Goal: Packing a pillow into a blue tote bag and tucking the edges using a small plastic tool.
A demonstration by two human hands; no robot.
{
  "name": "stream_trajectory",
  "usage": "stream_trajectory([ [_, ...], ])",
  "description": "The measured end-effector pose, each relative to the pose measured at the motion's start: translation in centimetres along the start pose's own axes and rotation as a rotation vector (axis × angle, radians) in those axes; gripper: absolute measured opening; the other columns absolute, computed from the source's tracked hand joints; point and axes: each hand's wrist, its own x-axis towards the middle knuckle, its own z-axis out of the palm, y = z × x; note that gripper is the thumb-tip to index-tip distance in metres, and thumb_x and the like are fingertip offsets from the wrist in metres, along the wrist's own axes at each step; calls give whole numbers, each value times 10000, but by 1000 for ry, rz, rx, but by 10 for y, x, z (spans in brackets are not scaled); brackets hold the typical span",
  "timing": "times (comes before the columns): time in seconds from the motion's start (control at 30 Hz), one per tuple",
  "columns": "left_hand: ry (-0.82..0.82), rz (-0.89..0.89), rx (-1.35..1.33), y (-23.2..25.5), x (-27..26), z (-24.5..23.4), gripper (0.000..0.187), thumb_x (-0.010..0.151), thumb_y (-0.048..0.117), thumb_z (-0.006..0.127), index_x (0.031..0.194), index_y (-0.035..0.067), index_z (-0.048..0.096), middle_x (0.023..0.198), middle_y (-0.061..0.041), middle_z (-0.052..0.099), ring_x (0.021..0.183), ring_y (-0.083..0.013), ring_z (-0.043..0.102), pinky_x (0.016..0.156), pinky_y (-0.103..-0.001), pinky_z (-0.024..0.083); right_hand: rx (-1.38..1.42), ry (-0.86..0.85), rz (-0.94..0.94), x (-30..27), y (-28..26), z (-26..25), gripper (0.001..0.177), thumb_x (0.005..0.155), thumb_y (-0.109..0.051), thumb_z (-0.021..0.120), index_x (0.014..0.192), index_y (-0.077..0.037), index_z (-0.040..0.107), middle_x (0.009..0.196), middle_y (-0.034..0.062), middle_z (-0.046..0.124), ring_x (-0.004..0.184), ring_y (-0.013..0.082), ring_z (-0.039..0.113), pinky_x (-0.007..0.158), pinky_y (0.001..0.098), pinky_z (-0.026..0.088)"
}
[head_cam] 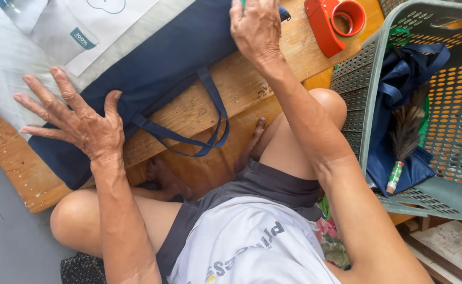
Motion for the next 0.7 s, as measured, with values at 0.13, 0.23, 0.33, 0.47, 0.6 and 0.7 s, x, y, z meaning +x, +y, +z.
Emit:
stream_trajectory([
  [0.13, -13, -32, -146, 3, 8, -11, 1072, 936, 921, 397, 1696, 166, 389, 1703, -194, 145, 1534, -464, -32, 1110, -785, -161, 280, -260, 324, -1, 27, -32, 382, 856, -391, 468, 1047, -127, 668, 936, 222, 626, 908, 428, 608, 835, 502, 491],
  [0.23, 51, 25, -225, 10, 26, -3, 1030, 1051, 723, 766, 1776, 30, 533, 1715, -126, -48, 1580, -371, -133, 1184, -874, -48, 430, -501, 338, -11, 1, -88, 649, 836, -385, 446, 1473, -285, 522, 1111, 166, 739, 1009, 365, 670, 876, 400, 472],
  [0.33, 103, 55, -193, 78, 48, -16, 1133, 1078, 966, 799, 1838, 246, 368, 1780, 7, -173, 1662, -299, -234, 1342, -855, -53, 543, -571, 451, -22, -7, -99, 684, 829, -379, 471, 1499, -241, 495, 1405, 61, 662, 1193, 242, 648, 957, 324, 476],
  [0.47, -500, 412, -43, 180, 58, -38, 1103, 934, 997, 384, 1750, 295, 143, 1699, -183, -30, 1532, -491, -102, 1097, -864, -129, 491, -577, 448, -35, 3, -95, 663, 841, -383, 440, 1496, -284, 457, 1256, 160, 663, 1048, 326, 637, 875, 407, 472],
  [0.6, -305, 615, -202, 198, 54, -14, 942, 1003, 653, 765, 1668, 170, 305, 1658, -267, 198, 1441, -568, 34, 985, -938, -48, 303, -609, 469, -43, 42, -81, 660, 874, -373, 374, 1508, -196, 414, 1255, 321, 582, 1196, 489, 530, 1010, 539, 374],
  [0.7, -325, 602, -160, 196, 53, -19, 926, 1104, 680, 846, 1696, 179, 340, 1630, -263, 131, 1407, -555, -9, 981, -955, -34, 482, -297, 360, -28, 46, -73, 487, 928, -350, 515, 1380, -171, 496, 1084, 220, 714, 927, 433, 666, 766, 502, 469],
])
